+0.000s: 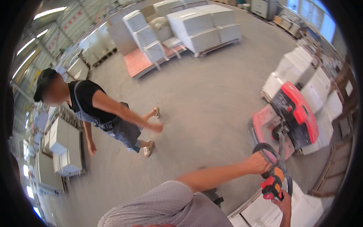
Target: The person operates a red manual pallet jack in a warehouse, moving it forward and backward between stacks of white foam blocks and wooden pallets. The person steers the jack around obstacles and positions it near different stacks throughout the clip.
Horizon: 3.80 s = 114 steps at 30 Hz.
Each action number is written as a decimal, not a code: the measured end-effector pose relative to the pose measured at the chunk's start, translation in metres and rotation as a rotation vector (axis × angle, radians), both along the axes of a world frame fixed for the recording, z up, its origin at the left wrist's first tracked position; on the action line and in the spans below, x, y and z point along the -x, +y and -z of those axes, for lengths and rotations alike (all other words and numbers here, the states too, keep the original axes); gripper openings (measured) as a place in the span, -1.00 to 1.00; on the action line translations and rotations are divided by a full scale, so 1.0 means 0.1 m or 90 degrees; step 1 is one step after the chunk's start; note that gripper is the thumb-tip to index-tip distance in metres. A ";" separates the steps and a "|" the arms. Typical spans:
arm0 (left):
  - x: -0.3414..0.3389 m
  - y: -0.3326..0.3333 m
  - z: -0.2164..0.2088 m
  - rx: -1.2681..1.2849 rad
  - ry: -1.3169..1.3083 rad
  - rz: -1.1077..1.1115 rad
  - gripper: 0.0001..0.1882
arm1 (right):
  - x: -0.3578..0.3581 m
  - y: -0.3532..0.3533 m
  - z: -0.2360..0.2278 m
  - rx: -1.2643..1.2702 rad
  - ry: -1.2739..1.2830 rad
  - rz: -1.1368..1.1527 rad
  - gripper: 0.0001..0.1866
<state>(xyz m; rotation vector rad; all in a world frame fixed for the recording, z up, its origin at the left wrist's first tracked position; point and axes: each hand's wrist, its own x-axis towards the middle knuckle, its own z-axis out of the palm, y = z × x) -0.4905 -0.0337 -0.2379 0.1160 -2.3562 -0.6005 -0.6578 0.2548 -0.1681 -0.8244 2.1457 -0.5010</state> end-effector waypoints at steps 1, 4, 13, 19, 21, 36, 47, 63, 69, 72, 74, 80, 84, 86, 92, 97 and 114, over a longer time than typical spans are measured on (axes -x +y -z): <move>0.05 -0.23 0.01 0.024 0.039 -0.032 -0.80 | 0.09 -0.14 -0.01 -0.005 0.005 -0.014 -0.41; 0.02 -0.28 0.07 -0.025 0.146 -0.126 -0.73 | -0.03 -0.33 -0.06 0.129 0.023 -0.071 -0.46; -0.27 0.86 0.53 0.005 0.118 -0.148 -0.59 | -1.26 0.17 0.16 -0.005 0.196 -0.221 -0.49; -0.13 1.38 0.63 0.020 0.131 -0.153 -0.60 | -1.26 0.46 0.16 0.000 0.254 -0.272 -0.50; -0.11 1.45 0.66 0.025 0.142 -0.141 -0.61 | -1.25 0.48 0.17 0.000 0.265 -0.283 -0.50; -0.53 0.48 0.25 -0.026 0.092 -0.041 -0.64 | -1.02 0.63 0.16 -0.072 0.307 -0.182 -0.45; 0.53 -1.17 0.32 0.103 -0.076 -0.205 -0.63 | 1.03 -1.49 1.13 0.262 0.188 -0.267 -0.44; 8.46 -2.54 2.46 0.065 -0.034 0.264 -0.71 | 7.15 -1.96 3.06 0.216 0.333 0.032 -0.50; 8.05 -3.74 2.35 0.061 -0.084 0.287 -0.70 | 6.21 -3.21 2.89 0.136 0.272 0.123 -0.38; 8.17 -4.16 2.30 0.058 -0.094 0.308 -0.71 | 6.11 -3.70 2.82 0.084 0.217 0.160 -0.34; 8.35 -4.32 2.29 0.031 -0.133 0.337 -0.70 | 6.14 -3.89 2.80 0.065 0.202 0.190 -0.37; 8.57 -4.61 2.25 0.027 -0.090 0.375 -0.66 | 6.18 -4.25 2.76 0.004 0.144 0.224 -0.51; 8.75 -4.76 2.24 0.026 -0.102 0.434 -0.67 | 6.18 -4.47 2.72 -0.018 0.175 0.294 -0.51; 8.87 -4.81 2.23 0.046 -0.087 0.458 -0.66 | 6.22 -4.52 2.70 0.001 0.212 0.328 -0.51; 9.07 -4.80 2.20 0.086 -0.047 0.498 -0.64 | 6.37 -4.50 2.71 -0.086 0.262 0.293 -0.50; 9.37 -4.64 2.21 0.090 -0.033 0.542 -0.63 | 6.54 -4.39 2.75 -0.035 0.273 0.334 -0.53; 9.68 -5.16 2.94 0.086 -0.135 0.526 -0.64 | 6.48 -4.96 3.32 -0.003 0.237 0.391 -0.58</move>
